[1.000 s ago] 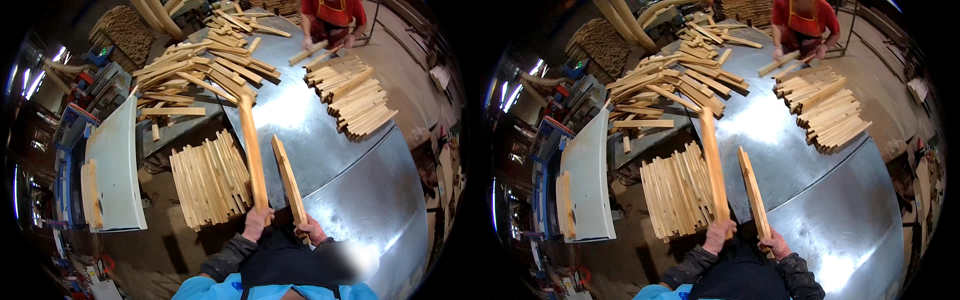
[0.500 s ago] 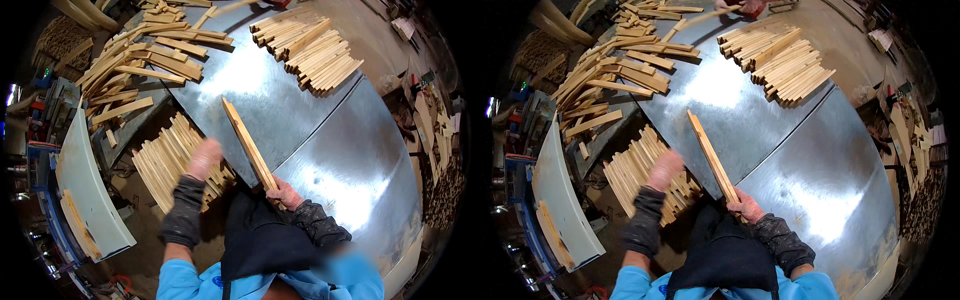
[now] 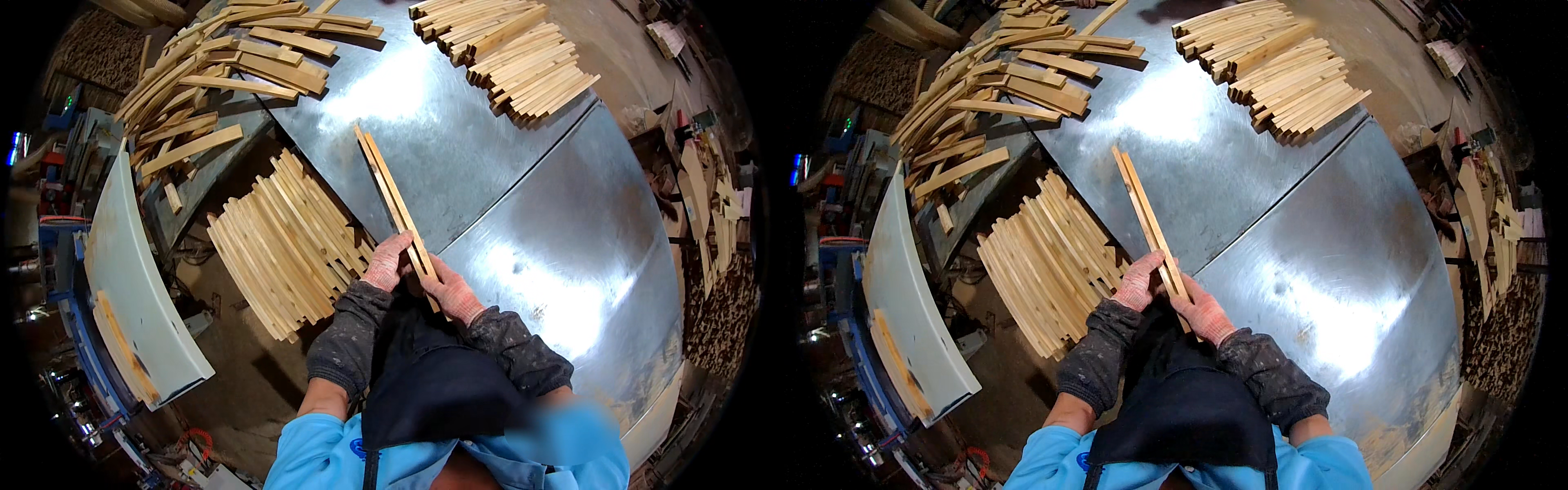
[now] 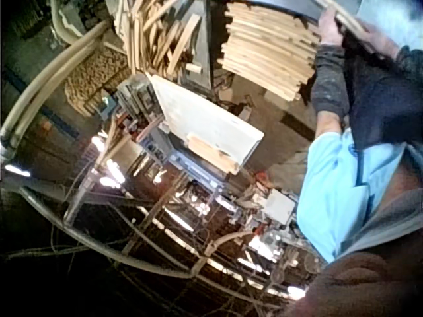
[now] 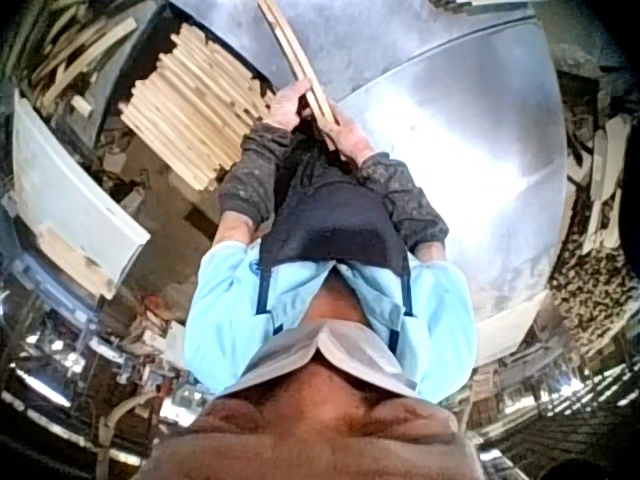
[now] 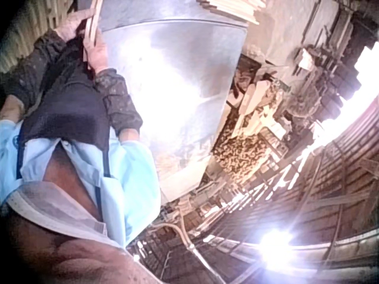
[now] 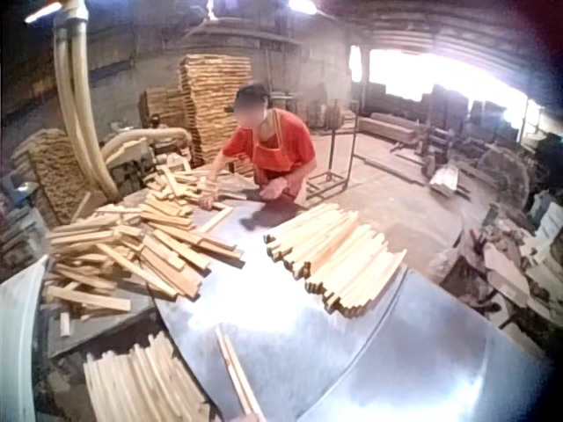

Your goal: The person gathers and stacks light-colored wooden planks on a metal table, then transfers them to a conveyor belt. They repeatedly pick up planks, align them, and place them in neat piles, working alongside another person who also handles the planks.

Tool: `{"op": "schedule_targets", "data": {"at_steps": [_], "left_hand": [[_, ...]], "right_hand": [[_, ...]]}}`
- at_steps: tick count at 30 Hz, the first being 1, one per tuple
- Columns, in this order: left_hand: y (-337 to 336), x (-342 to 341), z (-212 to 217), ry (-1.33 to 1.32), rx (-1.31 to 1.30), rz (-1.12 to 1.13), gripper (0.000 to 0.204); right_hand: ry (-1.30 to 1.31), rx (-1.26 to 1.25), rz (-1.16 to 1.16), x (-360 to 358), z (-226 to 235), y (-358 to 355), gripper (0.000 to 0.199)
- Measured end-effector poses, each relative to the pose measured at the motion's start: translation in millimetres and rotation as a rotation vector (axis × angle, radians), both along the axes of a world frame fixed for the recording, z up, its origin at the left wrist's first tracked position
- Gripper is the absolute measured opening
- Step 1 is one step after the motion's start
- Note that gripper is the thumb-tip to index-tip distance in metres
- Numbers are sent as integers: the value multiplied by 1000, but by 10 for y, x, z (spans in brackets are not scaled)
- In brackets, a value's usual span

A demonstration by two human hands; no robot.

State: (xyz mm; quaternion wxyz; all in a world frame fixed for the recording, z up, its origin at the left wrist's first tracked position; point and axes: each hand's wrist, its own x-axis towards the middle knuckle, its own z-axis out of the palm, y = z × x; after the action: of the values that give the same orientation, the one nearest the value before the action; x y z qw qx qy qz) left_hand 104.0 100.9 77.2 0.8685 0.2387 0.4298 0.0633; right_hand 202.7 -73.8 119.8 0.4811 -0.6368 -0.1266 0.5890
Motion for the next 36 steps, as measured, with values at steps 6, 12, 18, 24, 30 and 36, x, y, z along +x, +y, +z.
{"op": "schedule_targets", "data": {"at_steps": [6, 12, 18, 24, 30, 36], "left_hand": [[-182, -7, 176, 43, -33, 32, 34], [-221, -74, -10, -11, -59, 19, 35], [-277, -44, 67, -41, -54, 16, 34], [-270, 24, 180, -18, -14, -19, 36], [-254, -54, 405, 110, 155, 32, 32], [31, -318, 363, 148, 323, 141, 36]], "right_hand": [[-80, 5, 45, -2, -60, -38, 71], [-58, 16, 75, 29, -193, -142, 75], [66, 42, 36, 120, -36, -165, 73], [268, 137, -38, 317, 147, -176, 67], [388, -27, -119, 426, 101, -290, 41], [-35, -173, 87, 459, -460, -279, 42]]}}
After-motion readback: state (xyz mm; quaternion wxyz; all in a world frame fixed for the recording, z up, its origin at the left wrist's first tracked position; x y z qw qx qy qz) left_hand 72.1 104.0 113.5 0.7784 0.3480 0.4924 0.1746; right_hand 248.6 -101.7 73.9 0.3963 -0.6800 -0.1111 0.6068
